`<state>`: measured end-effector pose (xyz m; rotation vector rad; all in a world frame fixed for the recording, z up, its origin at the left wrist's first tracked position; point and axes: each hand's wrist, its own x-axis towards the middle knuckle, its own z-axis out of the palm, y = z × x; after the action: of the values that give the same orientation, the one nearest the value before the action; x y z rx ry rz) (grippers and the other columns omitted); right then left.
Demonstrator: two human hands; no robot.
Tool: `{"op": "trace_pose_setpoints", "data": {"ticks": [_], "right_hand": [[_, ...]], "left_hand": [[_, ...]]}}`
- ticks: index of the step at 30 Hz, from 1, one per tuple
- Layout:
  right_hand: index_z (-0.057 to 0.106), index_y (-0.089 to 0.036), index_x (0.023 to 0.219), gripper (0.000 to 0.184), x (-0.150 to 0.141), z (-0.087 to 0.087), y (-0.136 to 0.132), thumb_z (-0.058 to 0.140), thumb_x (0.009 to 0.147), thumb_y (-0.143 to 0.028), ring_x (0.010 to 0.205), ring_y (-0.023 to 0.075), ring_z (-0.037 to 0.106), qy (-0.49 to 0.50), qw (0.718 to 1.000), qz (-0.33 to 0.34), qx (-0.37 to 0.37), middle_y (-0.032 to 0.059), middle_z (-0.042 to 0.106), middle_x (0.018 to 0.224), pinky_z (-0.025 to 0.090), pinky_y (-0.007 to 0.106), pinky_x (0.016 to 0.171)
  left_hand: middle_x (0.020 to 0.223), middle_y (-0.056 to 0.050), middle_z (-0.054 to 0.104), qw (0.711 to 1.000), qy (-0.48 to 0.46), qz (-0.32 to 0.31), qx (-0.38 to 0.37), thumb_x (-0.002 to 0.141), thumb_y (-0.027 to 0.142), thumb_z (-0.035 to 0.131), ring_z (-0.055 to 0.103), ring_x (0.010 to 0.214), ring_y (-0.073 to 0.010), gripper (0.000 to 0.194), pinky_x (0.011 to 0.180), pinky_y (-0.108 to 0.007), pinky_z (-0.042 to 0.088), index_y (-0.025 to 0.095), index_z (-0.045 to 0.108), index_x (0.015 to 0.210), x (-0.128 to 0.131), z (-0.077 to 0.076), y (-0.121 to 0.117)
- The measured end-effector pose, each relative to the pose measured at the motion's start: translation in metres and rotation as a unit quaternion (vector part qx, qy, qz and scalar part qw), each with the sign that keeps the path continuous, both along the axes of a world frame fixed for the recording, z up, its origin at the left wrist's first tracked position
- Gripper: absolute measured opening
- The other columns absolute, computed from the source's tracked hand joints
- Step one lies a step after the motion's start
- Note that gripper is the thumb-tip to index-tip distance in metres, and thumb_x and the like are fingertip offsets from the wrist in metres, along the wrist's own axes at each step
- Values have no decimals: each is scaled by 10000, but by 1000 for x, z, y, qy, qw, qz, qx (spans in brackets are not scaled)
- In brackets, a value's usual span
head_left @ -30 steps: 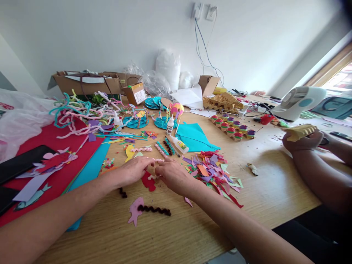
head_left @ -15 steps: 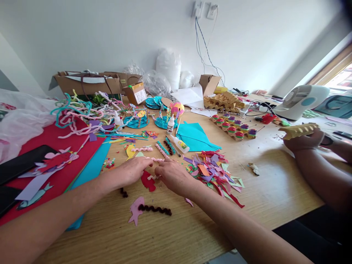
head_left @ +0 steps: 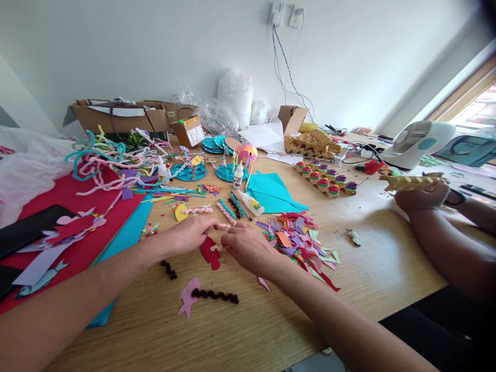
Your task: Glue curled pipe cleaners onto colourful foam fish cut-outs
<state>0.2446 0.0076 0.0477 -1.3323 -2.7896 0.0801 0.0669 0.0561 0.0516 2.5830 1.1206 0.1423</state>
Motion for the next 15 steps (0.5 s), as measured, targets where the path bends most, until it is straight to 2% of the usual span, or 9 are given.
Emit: {"op": "trace_pose_setpoints", "data": {"ticks": [7,12,15], "right_hand": [[656,-147,828,158,9,5,4,504,859,-115,800,169,586,-29,999,-19,1,73,681,840,346,272,723],[655,-164,856,172,12,2,9,485,883,-154,839,169,583,-16,1000,-27,2,72,680,885,358,259,750],[655,-166,847,165,13,1,11,493,874,-141,843,166,583,-29,999,-34,-6,72,679,877,358,255,759]], "left_hand": [[921,-44,653,998,-31,-42,40,763,25,467,593,870,-197,308,751,-281,437,199,652,939,16,-13,14],[899,-25,662,994,-43,-71,66,780,-12,434,595,858,-175,339,782,-275,445,205,653,920,23,-13,13],[949,-49,654,991,-54,-80,89,800,-17,396,583,902,-188,352,818,-308,448,184,647,942,20,-14,11]]}}
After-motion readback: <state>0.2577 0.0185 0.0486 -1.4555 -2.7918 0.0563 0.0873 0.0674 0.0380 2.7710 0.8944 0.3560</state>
